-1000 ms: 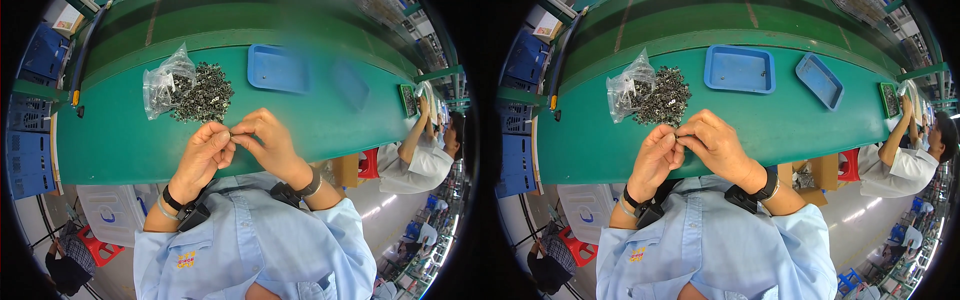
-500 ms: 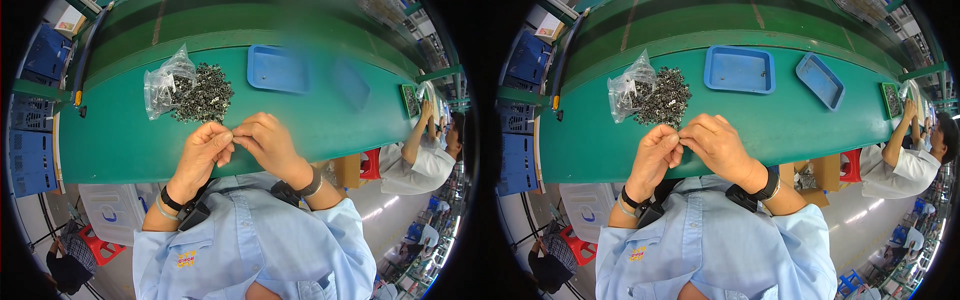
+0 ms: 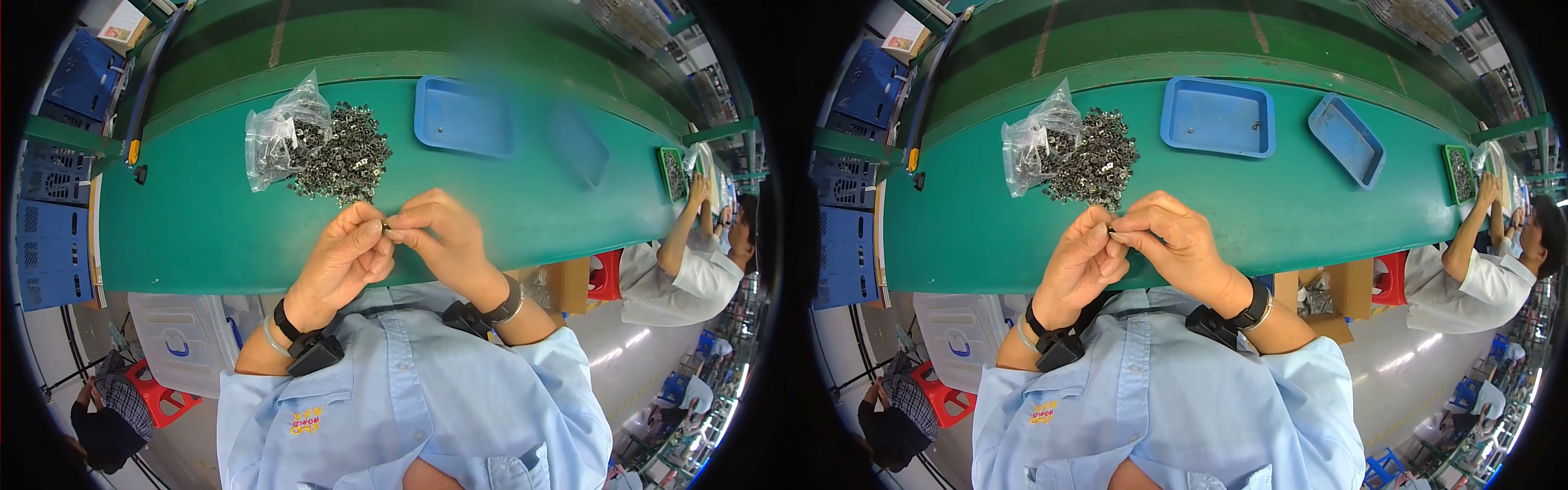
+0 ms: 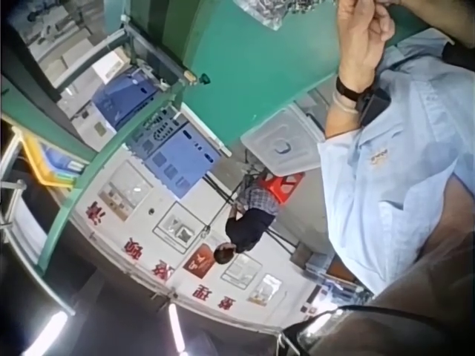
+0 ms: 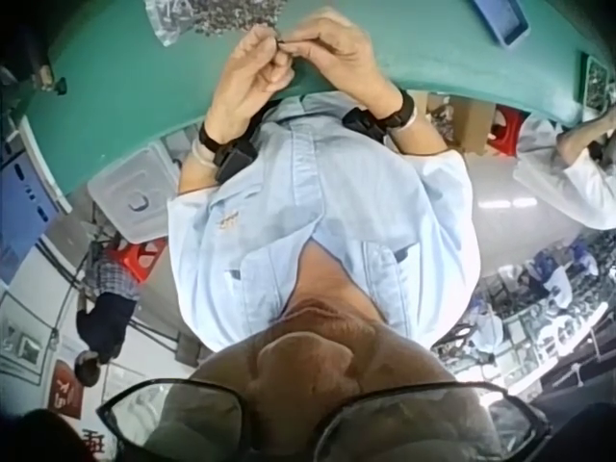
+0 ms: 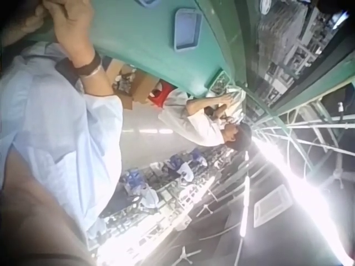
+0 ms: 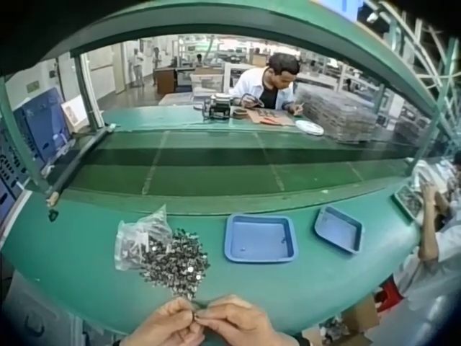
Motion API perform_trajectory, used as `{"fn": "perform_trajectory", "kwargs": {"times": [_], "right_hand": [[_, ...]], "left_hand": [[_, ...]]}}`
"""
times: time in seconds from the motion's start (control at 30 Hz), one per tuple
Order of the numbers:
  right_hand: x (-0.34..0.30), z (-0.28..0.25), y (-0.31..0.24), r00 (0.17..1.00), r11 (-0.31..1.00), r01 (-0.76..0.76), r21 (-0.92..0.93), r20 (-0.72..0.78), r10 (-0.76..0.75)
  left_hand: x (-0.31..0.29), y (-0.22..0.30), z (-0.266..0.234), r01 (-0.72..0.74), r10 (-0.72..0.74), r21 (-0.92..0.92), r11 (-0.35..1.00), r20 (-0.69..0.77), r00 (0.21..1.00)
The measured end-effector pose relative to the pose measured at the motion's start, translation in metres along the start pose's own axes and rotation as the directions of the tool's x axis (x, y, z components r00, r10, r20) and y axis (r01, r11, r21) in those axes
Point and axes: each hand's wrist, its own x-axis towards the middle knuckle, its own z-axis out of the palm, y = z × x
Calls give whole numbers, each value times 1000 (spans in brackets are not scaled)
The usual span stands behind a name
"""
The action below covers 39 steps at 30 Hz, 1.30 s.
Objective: The person pours small metal components from two trays into a larger blue bin, empties a plastic bag of components onto the table, and picks up a pair of glasses. They then pick up the components one at a time, pressing them together by hand and placing the assembled pieces into a small blue tray.
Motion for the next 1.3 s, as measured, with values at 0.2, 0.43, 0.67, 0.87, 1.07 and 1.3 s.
{"fn": "perform_trajectory", "kwargs": {"times": [0.2, 0.43, 0.67, 0.87, 1.07, 1.3], "right_hand": [[0, -1, -3, 999, 999, -25, -38, 23, 26], [-2, 2, 3, 1000, 1000, -3, -2, -5, 3], [-2, -3, 5, 990, 983, -130, 131, -29, 135], [32, -53, 31, 983, 925, -78, -371, -185, 9], [52, -68, 49, 993, 762, -81, -642, -120, 4], [50, -8, 48, 978, 757, 12, -653, 166, 128]], "left_hand": [[1, 4, 3, -5, 7, 73, 997, -24, 1000], [-1, 6, 6, -11, 22, 191, 982, -53, 998], [-3, 9, 12, 0, 15, 191, 982, -78, 997], [-14, 13, -8, -23, 65, 229, 973, -179, 982], [-22, 13, -19, -36, 93, 224, 974, -253, 963], [-20, 15, -22, -11, 59, 199, 980, -240, 969]]}}
